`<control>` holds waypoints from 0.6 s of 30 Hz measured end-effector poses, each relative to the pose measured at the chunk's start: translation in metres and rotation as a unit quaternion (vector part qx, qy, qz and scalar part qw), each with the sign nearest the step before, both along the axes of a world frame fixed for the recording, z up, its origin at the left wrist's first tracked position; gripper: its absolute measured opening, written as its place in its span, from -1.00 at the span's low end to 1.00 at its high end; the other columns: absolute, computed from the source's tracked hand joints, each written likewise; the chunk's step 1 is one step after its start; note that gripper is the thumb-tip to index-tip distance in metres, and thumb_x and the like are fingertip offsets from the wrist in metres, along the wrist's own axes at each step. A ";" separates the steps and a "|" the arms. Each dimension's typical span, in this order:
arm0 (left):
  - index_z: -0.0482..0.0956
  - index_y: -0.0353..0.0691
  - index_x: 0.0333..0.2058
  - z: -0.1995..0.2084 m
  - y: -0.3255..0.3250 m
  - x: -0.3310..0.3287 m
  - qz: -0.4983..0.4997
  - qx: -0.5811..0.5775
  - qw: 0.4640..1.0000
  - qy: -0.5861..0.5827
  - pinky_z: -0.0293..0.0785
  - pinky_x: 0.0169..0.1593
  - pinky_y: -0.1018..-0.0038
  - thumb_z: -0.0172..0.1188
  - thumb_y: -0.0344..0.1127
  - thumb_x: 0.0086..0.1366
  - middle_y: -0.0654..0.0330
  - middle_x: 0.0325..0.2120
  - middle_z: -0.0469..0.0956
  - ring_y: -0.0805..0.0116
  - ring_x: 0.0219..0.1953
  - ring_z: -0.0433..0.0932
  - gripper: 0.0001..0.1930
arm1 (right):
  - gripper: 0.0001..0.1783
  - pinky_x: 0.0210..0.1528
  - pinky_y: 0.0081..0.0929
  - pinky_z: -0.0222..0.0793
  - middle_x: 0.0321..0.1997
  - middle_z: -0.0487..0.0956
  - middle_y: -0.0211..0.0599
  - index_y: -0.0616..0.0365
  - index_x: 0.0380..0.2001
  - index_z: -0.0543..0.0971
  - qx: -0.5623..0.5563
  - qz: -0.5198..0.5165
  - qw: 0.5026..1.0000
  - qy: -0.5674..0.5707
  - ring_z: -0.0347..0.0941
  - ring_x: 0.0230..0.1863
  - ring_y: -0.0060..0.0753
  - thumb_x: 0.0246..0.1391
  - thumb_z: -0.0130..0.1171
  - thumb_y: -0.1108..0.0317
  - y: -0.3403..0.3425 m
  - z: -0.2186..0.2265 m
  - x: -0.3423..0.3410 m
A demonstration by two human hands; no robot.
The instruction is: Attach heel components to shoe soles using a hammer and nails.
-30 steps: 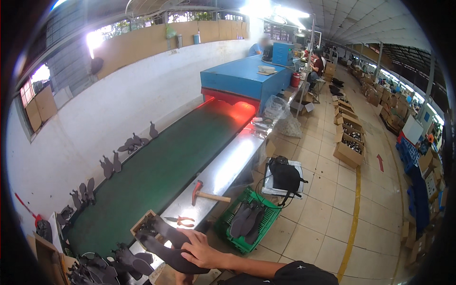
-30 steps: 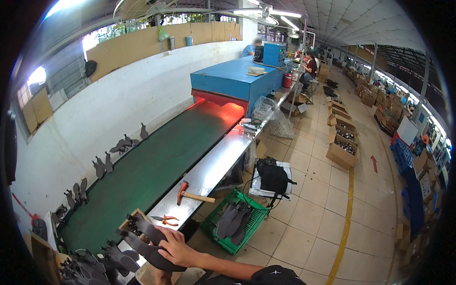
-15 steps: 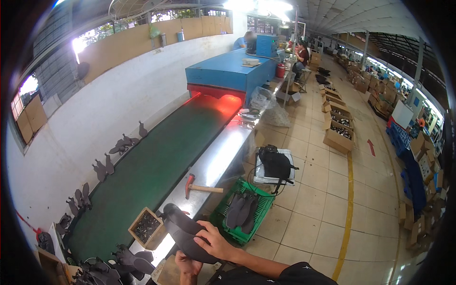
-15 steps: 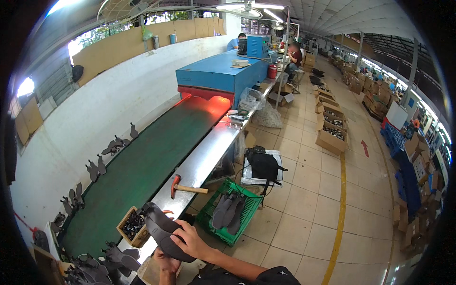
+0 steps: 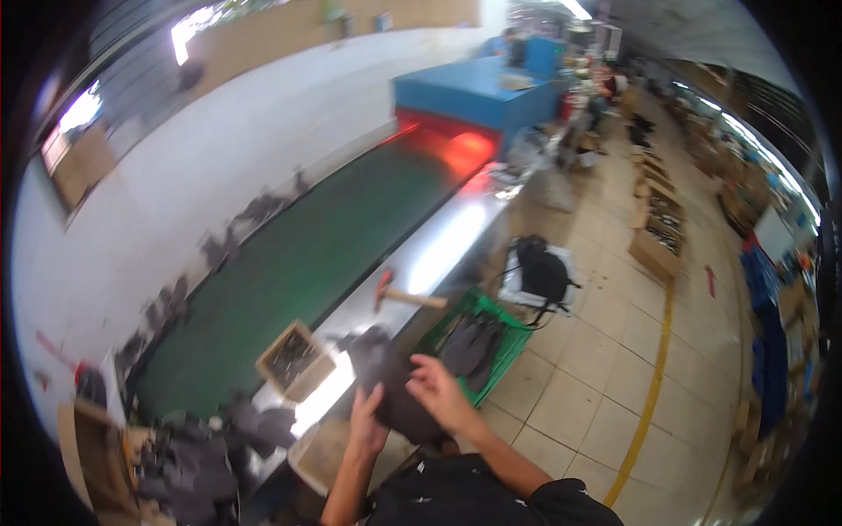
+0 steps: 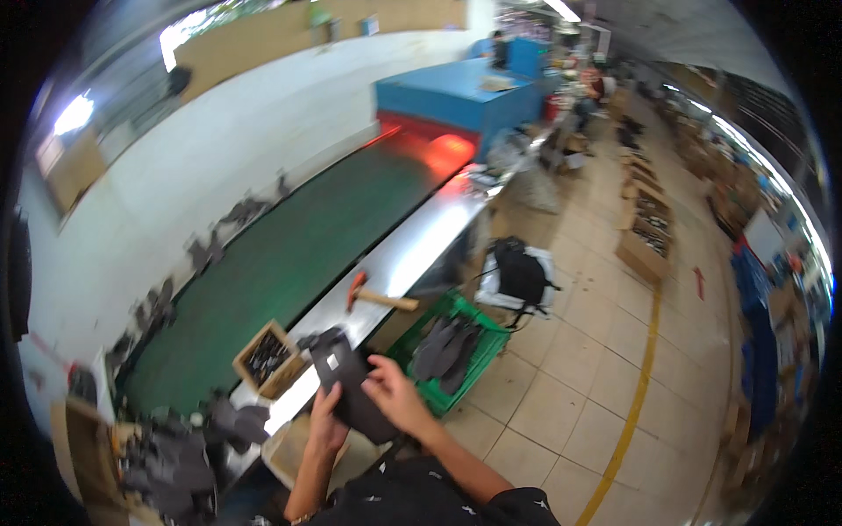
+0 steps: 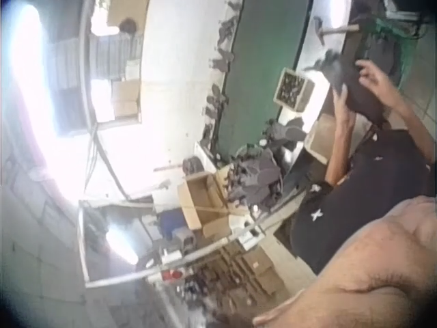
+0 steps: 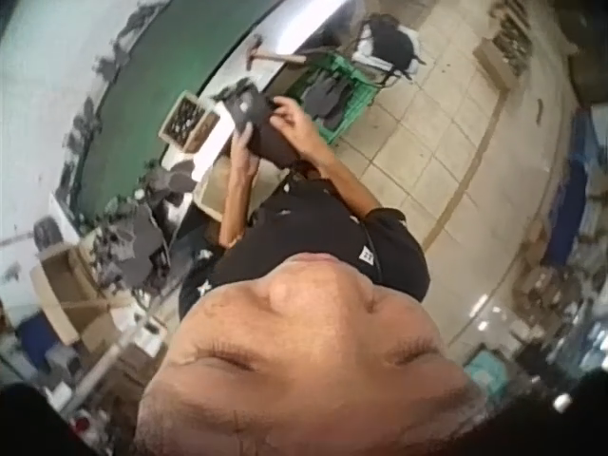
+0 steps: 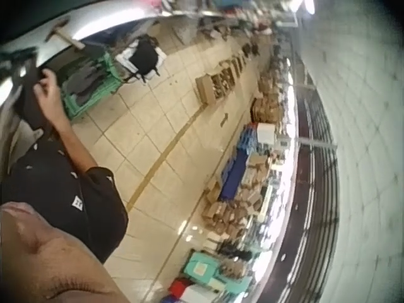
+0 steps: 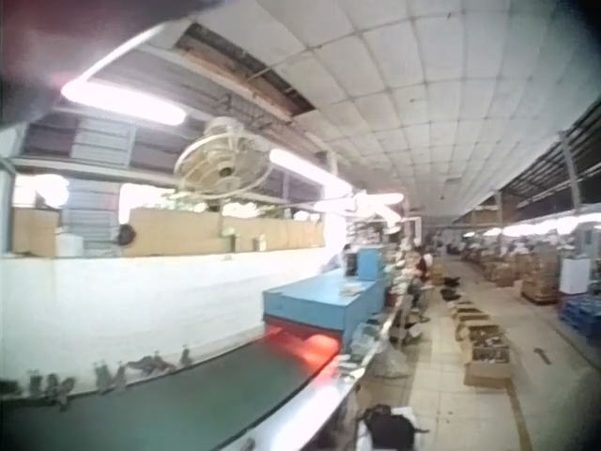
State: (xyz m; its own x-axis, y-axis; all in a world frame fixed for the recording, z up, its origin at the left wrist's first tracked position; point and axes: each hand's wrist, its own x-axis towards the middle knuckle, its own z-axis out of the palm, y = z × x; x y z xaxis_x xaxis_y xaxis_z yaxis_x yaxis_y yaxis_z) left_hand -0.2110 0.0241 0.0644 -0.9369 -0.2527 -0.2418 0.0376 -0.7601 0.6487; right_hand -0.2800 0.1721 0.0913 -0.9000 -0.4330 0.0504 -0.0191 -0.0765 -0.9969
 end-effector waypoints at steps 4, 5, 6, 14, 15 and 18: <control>0.26 -0.21 0.22 0.005 0.004 -0.008 -0.043 -0.052 0.998 -0.003 0.33 0.20 0.41 0.06 -0.27 0.41 0.20 0.09 0.42 0.38 0.11 0.41 -0.54 | -0.67 0.00 -0.63 0.38 -0.14 0.58 -0.33 0.35 0.00 0.52 0.054 0.019 0.998 0.023 0.46 -0.10 -0.58 0.23 0.15 0.37 0.012 -0.023 -0.024; 0.26 -0.21 0.22 0.008 0.004 -0.010 -0.016 -0.047 0.999 -0.013 0.33 0.20 0.41 0.06 -0.27 0.41 0.20 0.09 0.42 0.38 0.11 0.41 -0.54 | -0.66 0.01 -0.62 0.38 -0.11 0.58 -0.33 0.38 0.01 0.50 0.041 0.028 0.999 0.011 0.46 -0.08 -0.57 0.24 0.13 0.39 0.011 -0.022 -0.027; 0.25 -0.22 0.23 0.010 0.004 -0.009 -0.020 -0.063 0.998 -0.012 0.32 0.20 0.42 0.05 -0.25 0.42 0.22 0.09 0.42 0.40 0.11 0.40 -0.54 | -0.65 0.02 -0.62 0.37 -0.08 0.58 -0.33 0.40 0.03 0.49 0.028 0.037 0.999 -0.003 0.46 -0.06 -0.57 0.24 0.12 0.41 0.009 -0.021 -0.027; 0.31 -0.25 0.22 -0.007 -0.008 0.020 0.041 -0.086 0.995 0.012 0.30 0.19 0.49 0.03 -0.14 0.44 0.28 0.08 0.45 0.49 0.09 0.40 -0.53 | -0.65 0.01 -0.59 0.38 -0.06 0.58 -0.28 0.39 0.05 0.48 -0.022 0.133 0.990 -0.033 0.47 -0.08 -0.55 0.31 0.03 0.37 -0.038 -0.032 -0.036; 0.31 -0.27 0.22 -0.008 -0.010 0.025 0.072 -0.099 0.992 0.021 0.30 0.19 0.50 0.03 -0.14 0.44 0.28 0.07 0.46 0.50 0.08 0.41 -0.52 | -0.65 0.02 -0.58 0.38 -0.05 0.58 -0.27 0.39 0.06 0.48 -0.018 0.155 0.987 -0.033 0.46 -0.07 -0.55 0.31 0.02 0.37 -0.048 -0.032 -0.034; 0.36 -0.28 0.16 -0.013 -0.016 0.056 0.139 -0.109 0.984 -0.009 0.34 0.17 0.48 0.05 -0.12 0.43 0.26 0.04 0.49 0.50 0.05 0.44 -0.55 | -0.64 0.07 -0.56 0.35 -0.01 0.57 -0.27 0.40 0.09 0.47 -0.001 0.274 0.961 -0.048 0.45 -0.04 -0.54 0.31 0.01 0.39 -0.075 -0.032 -0.025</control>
State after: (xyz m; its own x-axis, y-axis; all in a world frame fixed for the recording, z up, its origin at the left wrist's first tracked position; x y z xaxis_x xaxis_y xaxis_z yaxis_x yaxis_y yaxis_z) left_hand -0.1553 0.0080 0.0515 -0.8204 -0.5463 -0.1689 0.2113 -0.5641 0.7982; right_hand -0.3054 0.0967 0.0593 -0.5375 -0.8430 -0.0203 0.1169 -0.0507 -0.9918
